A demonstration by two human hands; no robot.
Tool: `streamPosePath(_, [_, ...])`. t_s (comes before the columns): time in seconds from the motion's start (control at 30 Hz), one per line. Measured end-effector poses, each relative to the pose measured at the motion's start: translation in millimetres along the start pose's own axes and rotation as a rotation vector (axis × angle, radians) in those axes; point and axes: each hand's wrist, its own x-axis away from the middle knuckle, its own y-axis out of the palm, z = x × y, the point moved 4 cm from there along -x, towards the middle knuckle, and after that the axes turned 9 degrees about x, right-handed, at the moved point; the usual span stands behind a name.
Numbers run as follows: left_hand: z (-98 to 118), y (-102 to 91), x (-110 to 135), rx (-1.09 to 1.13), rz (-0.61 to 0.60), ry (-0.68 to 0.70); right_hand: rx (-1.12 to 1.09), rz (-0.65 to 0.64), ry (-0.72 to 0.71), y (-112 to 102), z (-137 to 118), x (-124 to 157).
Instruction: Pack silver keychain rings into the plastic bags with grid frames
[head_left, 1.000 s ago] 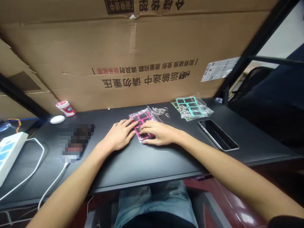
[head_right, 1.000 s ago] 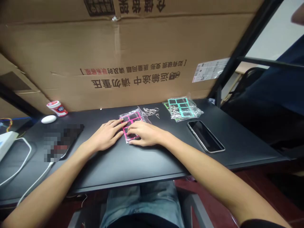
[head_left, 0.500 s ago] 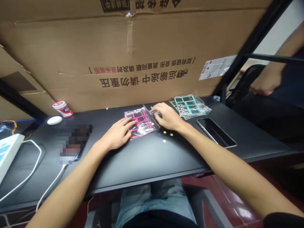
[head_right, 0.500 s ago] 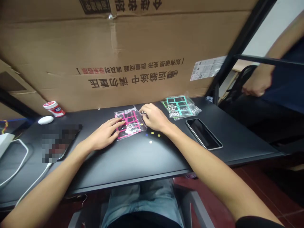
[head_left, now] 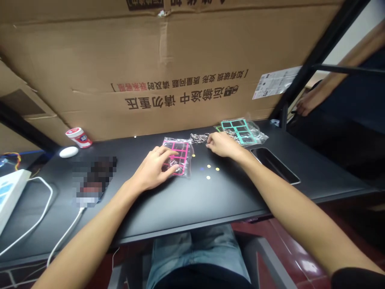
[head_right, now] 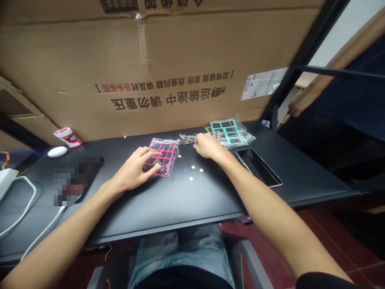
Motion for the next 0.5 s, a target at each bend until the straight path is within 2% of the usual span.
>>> streamPosePath(0.1, [8,6.5,0,-0.040,-0.058,-0.009,-0.071,-0.101,0.027,0,-4,0])
streamPosePath(0.27, [19,10.5,1,-0.174,-0.190,0.027,-0.215,-0.026,-0.015,-9,-13,0])
streamPosePath(0.4, [25,9.8,2,-0.293,-0.298,0.064,-0.630,0.035,-0.011,-13,-24,3])
streamPosePath(0.5, [26,11.1,2,-0.336,-0.324,0.050,-0.948,0.019,-0.025,-14,-39,7])
